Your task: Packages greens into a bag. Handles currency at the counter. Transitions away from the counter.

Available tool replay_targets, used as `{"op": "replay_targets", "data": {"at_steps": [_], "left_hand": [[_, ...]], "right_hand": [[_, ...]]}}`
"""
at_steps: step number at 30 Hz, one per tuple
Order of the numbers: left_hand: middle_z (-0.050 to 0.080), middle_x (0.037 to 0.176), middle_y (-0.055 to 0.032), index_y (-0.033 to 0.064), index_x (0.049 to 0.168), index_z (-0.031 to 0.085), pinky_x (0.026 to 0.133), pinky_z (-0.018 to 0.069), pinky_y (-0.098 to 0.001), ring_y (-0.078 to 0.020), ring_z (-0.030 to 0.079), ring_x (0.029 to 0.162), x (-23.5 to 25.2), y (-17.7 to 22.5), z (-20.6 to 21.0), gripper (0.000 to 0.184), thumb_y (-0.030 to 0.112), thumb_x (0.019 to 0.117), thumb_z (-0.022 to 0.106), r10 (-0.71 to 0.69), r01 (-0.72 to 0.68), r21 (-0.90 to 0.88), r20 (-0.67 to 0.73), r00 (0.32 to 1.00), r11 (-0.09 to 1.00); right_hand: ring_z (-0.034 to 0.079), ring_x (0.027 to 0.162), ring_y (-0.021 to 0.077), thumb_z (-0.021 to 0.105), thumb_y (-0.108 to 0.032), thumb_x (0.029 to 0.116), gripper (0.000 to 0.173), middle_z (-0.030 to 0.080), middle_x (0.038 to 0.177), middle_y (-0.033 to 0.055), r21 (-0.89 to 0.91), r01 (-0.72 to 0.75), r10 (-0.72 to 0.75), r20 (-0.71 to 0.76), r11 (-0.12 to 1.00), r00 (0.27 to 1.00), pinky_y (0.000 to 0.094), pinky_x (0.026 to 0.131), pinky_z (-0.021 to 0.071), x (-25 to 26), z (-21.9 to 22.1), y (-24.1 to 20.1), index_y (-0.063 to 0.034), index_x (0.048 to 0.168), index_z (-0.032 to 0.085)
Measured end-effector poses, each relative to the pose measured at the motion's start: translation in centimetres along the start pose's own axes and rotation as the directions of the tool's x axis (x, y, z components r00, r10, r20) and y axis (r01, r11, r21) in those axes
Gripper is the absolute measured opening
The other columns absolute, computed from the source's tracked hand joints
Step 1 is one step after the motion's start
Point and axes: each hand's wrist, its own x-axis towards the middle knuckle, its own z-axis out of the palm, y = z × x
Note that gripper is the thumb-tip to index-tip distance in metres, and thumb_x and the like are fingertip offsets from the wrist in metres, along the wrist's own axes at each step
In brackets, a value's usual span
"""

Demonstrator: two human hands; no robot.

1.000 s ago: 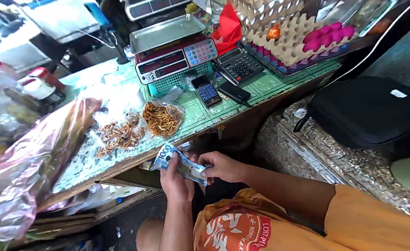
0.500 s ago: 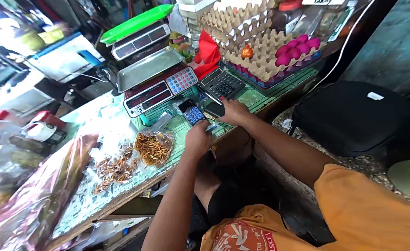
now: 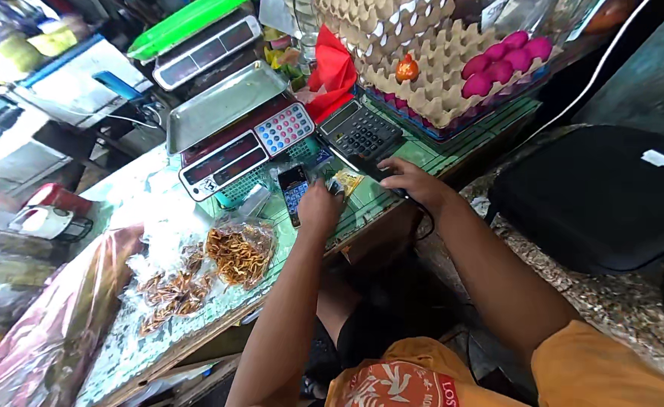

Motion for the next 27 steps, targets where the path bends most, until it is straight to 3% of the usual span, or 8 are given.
{"op": "replay_targets", "data": {"at_steps": [3, 7, 12, 17, 19, 21, 24, 27], "left_hand": [[0.060, 0.132, -0.0248, 0.0013, 0.133, 0.058, 0.087, 0.0554, -0.0623, -0.0421, 0.066, 0.110, 2.1, 1.3, 1.0, 0.064, 0.047, 0.0914, 0.072, -0.075, 0.074, 0.008, 0.022, 0.997, 0.997], [0.068, 0.114, -0.0253, -0.0011, 0.125, 0.061, 0.087, 0.0543, -0.0639, -0.0427, 0.067, 0.107, 3.1, 1.7, 1.5, 0.061, 0.043, 0.0872, 0.077, -0.127, 0.136, -0.098, 0.084, 0.988, 0.986], [0.070, 0.103, -0.0224, 0.0030, 0.110, 0.069, 0.083, 0.0542, -0.0633, -0.0402, 0.068, 0.100, 2.6, 1.3, 1.5, 0.039, 0.033, 0.0867, 0.076, -0.141, 0.165, -0.236, 0.117, 0.983, 0.958], [0.069, 0.091, -0.0184, 0.0040, 0.102, 0.069, 0.075, 0.0550, -0.0593, -0.0353, 0.069, 0.086, 0.8, 0.3, 1.6, 0.025, 0.026, 0.0907, 0.070, -0.143, 0.162, -0.452, 0.077, 0.987, 0.877], [0.068, 0.086, -0.0155, 0.0031, 0.104, 0.068, 0.068, 0.0547, -0.0518, -0.0294, 0.066, 0.075, -0.4, -0.3, 1.8, 0.023, 0.022, 0.0921, 0.070, -0.168, 0.126, -0.670, 0.002, 0.986, 0.731], [0.063, 0.076, -0.0091, 0.0034, 0.103, 0.064, 0.051, 0.0484, -0.0347, -0.0174, 0.055, 0.056, -1.7, -0.4, 2.5, 0.021, 0.018, 0.0929, 0.074, -0.223, 0.071, -0.903, -0.028, 0.974, 0.424], [0.061, 0.073, -0.0079, 0.0013, 0.100, 0.061, 0.051, 0.0491, -0.0314, -0.0145, 0.054, 0.055, -4.8, 0.4, 4.0, 0.018, 0.012, 0.0919, 0.074, -0.201, 0.020, -0.991, -0.007, 0.980, 0.131], [0.067, 0.079, -0.0079, 0.0023, 0.102, 0.069, 0.063, 0.0542, -0.0368, -0.0161, 0.064, 0.068, -6.8, -0.4, 3.3, 0.019, 0.018, 0.0915, 0.074, -0.146, -0.025, -0.897, -0.099, 0.984, 0.441]], "right_hand": [[0.061, 0.070, 0.0093, 0.053, -0.037, 0.0943, 0.050, 0.065, 0.106, 0.0036, 0.491, -0.015, -0.066, 0.147, 0.871, 0.987, 0.0244, 0.063, 0.0539, -1.5, -0.1, 1.8, -0.0149, 0.140, 0.050], [0.058, 0.066, 0.0085, 0.054, -0.038, 0.1012, 0.040, 0.059, 0.087, 0.0000, 0.506, -0.110, 0.084, 0.074, 0.855, 0.994, 0.0230, 0.059, 0.0525, -2.7, 1.3, 2.0, -0.0138, 0.133, 0.051], [0.069, 0.079, 0.0187, 0.053, -0.032, 0.1071, 0.031, 0.067, 0.097, 0.0109, 0.730, -0.210, 0.355, -0.048, 0.650, 0.933, 0.0344, 0.069, 0.0608, -3.5, 3.6, 1.5, -0.0099, 0.129, 0.056], [0.071, 0.092, 0.0246, 0.044, -0.034, 0.1107, 0.038, 0.069, 0.108, 0.0157, 0.743, -0.190, 0.321, -0.035, 0.641, 0.946, 0.0404, 0.078, 0.0615, -4.8, 4.8, 1.7, -0.0064, 0.136, 0.052], [0.070, 0.108, 0.0299, 0.039, -0.030, 0.1122, 0.040, 0.067, 0.125, 0.0183, 0.764, -0.185, 0.274, 0.011, 0.618, 0.962, 0.0452, 0.089, 0.0604, -5.5, 5.1, 1.6, -0.0061, 0.144, 0.044], [0.065, 0.120, 0.0337, 0.038, -0.029, 0.1125, 0.043, 0.061, 0.137, 0.0195, 0.796, -0.171, 0.221, 0.049, 0.580, 0.974, 0.0507, 0.097, 0.0578, -6.0, 5.6, 1.3, -0.0067, 0.149, 0.039], [0.070, 0.107, 0.0322, 0.044, -0.024, 0.1106, 0.037, 0.066, 0.121, 0.0205, 0.790, -0.117, 0.155, 0.028, 0.602, 0.987, 0.0519, 0.092, 0.0599, -6.0, 7.1, 0.6, -0.0048, 0.142, 0.044], [0.073, 0.093, 0.0244, 0.046, -0.020, 0.1100, 0.029, 0.071, 0.107, 0.0164, 0.689, -0.093, 0.179, -0.055, 0.719, 0.982, 0.0426, 0.082, 0.0628, -5.3, 8.3, -0.3, -0.0031, 0.132, 0.054]]}}
